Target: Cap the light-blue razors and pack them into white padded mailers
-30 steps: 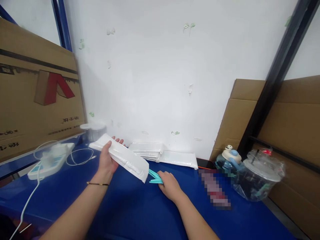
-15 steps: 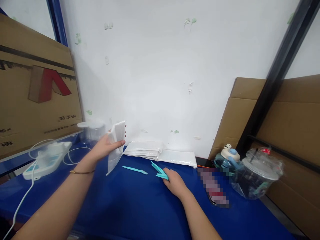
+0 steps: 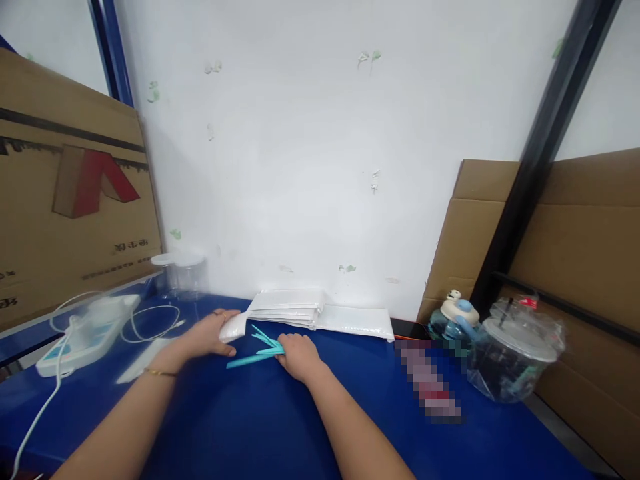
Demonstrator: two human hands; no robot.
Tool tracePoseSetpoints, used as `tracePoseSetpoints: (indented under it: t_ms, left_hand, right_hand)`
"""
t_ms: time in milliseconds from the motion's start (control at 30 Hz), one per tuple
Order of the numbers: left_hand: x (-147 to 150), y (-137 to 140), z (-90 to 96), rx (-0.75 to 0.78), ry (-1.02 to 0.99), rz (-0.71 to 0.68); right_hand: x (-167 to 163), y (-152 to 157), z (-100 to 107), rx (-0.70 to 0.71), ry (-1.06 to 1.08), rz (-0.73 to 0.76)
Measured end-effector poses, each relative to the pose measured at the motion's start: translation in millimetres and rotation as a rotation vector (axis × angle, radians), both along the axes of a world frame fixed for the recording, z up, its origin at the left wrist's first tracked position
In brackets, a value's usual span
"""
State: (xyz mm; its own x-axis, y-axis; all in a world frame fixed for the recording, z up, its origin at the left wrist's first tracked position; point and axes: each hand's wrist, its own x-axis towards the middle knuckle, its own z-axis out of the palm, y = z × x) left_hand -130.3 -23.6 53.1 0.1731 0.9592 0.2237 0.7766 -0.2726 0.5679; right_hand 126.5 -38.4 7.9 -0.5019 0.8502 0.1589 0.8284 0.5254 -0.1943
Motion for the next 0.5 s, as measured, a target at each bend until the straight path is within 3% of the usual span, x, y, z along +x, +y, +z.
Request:
tracePoseSetpoints:
  t_ms: [100,233,333,433,500]
  left_hand:
    - [0,2,-23.8,-0.095,0.135,-0.101]
    - [5,5,-41.5,-0.193,0.230,-0.236]
    - [16,3,-41.1,-0.186,0.193,-0.293]
    - [40,-5,-29.4,-0.085,-0.002,-0.320]
    - [62,-9,-21.2,-0.093,-0.117,-0.425]
  right_hand:
    - [18,-7,0,0.014,-0.025,0.026]
    - [69,-35,-1,0.025,-0.003,0.062]
    - [92,-53,0,0.016,0.040,0.039]
    - [93,-60,2,-0.002,0.065,0.030]
    - [90,-60,3,-0.026,0.073,0.030]
